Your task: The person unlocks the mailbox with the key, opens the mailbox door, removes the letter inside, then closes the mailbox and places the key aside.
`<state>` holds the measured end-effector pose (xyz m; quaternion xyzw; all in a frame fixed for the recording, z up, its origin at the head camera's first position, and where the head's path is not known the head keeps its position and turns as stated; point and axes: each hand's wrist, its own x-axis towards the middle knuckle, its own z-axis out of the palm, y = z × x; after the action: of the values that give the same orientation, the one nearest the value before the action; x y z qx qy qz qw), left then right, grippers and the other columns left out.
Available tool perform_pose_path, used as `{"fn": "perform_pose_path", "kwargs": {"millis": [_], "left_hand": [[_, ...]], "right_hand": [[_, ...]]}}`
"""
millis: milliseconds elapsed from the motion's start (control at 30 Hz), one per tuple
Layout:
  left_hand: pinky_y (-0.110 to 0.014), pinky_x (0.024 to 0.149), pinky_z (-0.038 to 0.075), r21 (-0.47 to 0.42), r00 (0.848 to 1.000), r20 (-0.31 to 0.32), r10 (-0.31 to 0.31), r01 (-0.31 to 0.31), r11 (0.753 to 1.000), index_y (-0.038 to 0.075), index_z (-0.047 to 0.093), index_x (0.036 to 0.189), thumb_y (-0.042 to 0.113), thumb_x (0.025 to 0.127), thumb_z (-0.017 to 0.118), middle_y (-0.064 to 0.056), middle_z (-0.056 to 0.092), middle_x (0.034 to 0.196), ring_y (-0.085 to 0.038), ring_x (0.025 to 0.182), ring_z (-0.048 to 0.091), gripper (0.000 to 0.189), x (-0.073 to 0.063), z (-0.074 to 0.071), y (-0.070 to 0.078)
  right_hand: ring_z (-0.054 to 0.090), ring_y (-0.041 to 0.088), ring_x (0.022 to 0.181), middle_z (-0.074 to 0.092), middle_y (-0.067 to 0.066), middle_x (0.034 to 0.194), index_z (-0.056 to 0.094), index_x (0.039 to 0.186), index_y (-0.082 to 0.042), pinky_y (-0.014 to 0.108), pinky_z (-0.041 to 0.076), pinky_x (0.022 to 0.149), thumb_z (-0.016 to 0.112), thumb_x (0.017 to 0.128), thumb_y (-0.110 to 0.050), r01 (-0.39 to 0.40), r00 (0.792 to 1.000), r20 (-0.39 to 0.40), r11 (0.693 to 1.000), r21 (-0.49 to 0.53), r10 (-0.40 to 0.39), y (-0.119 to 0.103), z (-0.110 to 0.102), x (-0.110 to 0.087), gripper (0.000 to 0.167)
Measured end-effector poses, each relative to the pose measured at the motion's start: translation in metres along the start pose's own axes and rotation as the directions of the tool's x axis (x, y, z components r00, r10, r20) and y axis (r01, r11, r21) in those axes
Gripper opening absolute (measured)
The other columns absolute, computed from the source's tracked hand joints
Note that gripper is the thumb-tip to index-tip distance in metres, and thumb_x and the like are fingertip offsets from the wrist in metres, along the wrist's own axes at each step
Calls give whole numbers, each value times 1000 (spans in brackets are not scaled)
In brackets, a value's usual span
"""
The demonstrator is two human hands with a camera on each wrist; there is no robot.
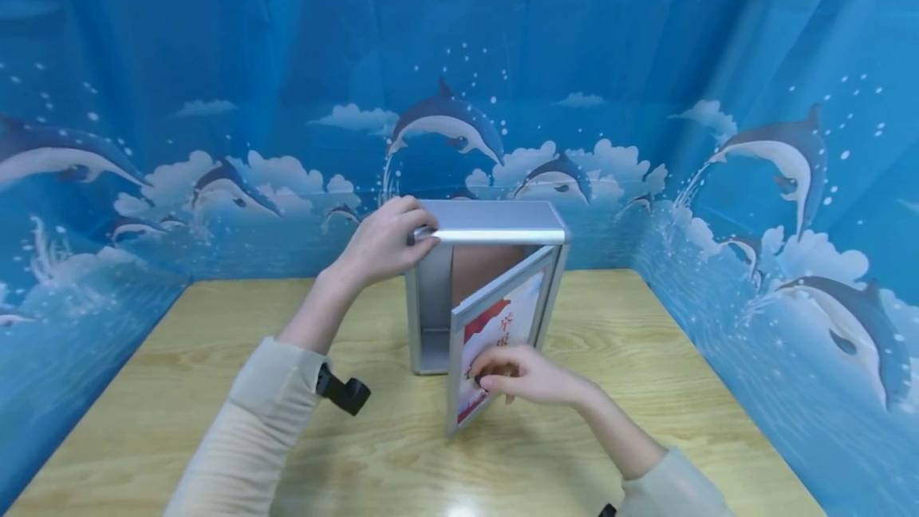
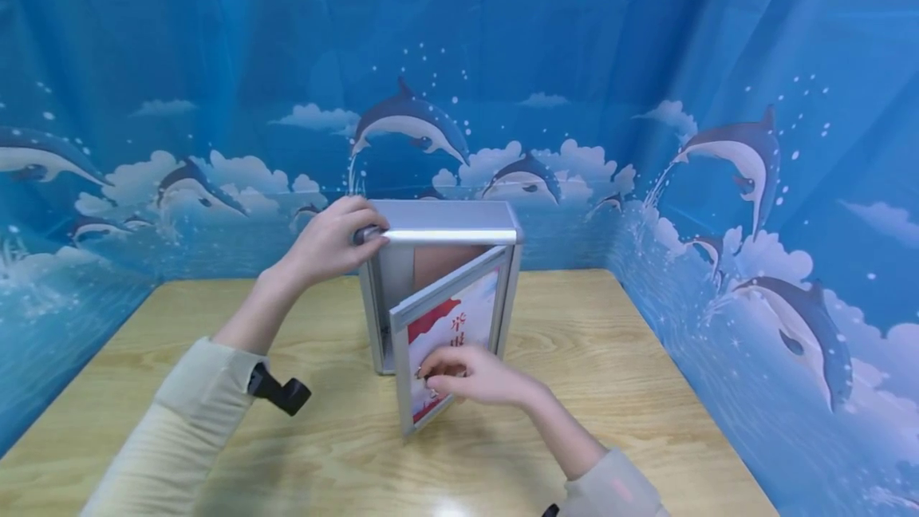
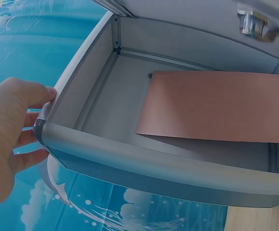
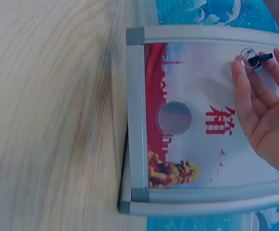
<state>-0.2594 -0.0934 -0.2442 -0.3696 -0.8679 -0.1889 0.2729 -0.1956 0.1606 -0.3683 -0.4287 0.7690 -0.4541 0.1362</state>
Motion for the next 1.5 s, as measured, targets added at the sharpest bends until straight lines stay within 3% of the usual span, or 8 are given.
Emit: {"fn": "perform_pose_path", "kwargs": {"millis": [267, 500, 667, 800, 1100, 1233, 1333, 1500], "left_hand": [[-35, 74, 45, -20, 998, -46, 33, -34, 999, 5, 69, 94, 13, 85, 67, -7, 60, 92, -22, 85, 53, 13, -1, 5, -3], [-34, 73, 45, -29, 998, -57, 32, -33, 999, 5, 69, 95, 12, 84, 67, -7, 59, 93, -21, 86, 52, 12, -1, 6, -3], [-33, 73, 45, -31, 999, -43, 15, -16, 999, 5, 68, 95, 12, 85, 66, -7, 59, 94, -21, 86, 52, 13, -2, 6, -2], [-33, 73, 45, -31, 999, -35, -2, 1, 1000, 5, 68, 95, 12, 85, 66, -7, 60, 94, -21, 87, 52, 12, -2, 5, 0], [-34, 74, 46, -24, 1000, -20, -14, 13, 1000, 5, 68, 96, 12, 85, 66, -7, 60, 97, -21, 89, 53, 13, -4, 2, 1], [-34, 75, 46, -23, 999, -33, -12, 11, 1000, 5, 68, 95, 12, 84, 66, -7, 60, 96, -21, 89, 53, 13, -5, 2, 0], [-34, 75, 46, -25, 999, -48, -8, 6, 1000, 5, 68, 94, 11, 84, 67, -7, 61, 96, -22, 89, 53, 12, -5, 2, 0], [-34, 75, 45, -23, 996, -92, 16, -18, 1000, 4, 68, 93, 10, 83, 67, -7, 61, 94, -22, 88, 53, 12, -7, 6, 0]], "right_hand": [[60, 10, 74, 62, 22, 84, 57, 114, 2, 35, 52, 54, 50, 95, -8, -30, 995, 94, 992, 123, 19, 3, -10, -20, 23], [61, 14, 81, 60, 25, 96, 53, 117, 8, 38, 53, 54, 44, 96, -2, 17, 984, 170, 968, 252, -61, 8, -20, -37, 25], [60, 21, 88, 56, 29, 103, 52, 117, 7, 42, 54, 60, 42, 96, -1, -16, 976, 210, 941, 339, -59, 11, -26, -50, 25], [60, 15, 88, 56, 31, 95, 54, 110, 9, 37, 54, 63, 46, 94, 0, -43, 979, 200, 928, 370, -35, 12, -29, -60, 20], [61, 13, 81, 56, 31, 83, 58, 108, 4, 35, 52, 54, 43, 92, 7, 52, 985, 127, 909, 413, -114, 24, -40, -87, 22], [61, 8, 73, 65, 12, 86, 63, 109, -6, 33, 52, 55, 45, 89, 7, 25, 995, 73, 896, 443, -63, 31, -46, -100, 29], [60, 7, 74, 65, 0, 96, 58, 118, -10, 28, 52, 59, 43, 86, 11, 15, 998, 49, 864, 504, -46, 36, -48, -109, 41], [58, 8, 79, 62, -1, 98, 51, 122, -8, 24, 50, 61, 33, 79, 21, 89, 994, 6, 823, 561, -112, 44, -50, -119, 54]]}}
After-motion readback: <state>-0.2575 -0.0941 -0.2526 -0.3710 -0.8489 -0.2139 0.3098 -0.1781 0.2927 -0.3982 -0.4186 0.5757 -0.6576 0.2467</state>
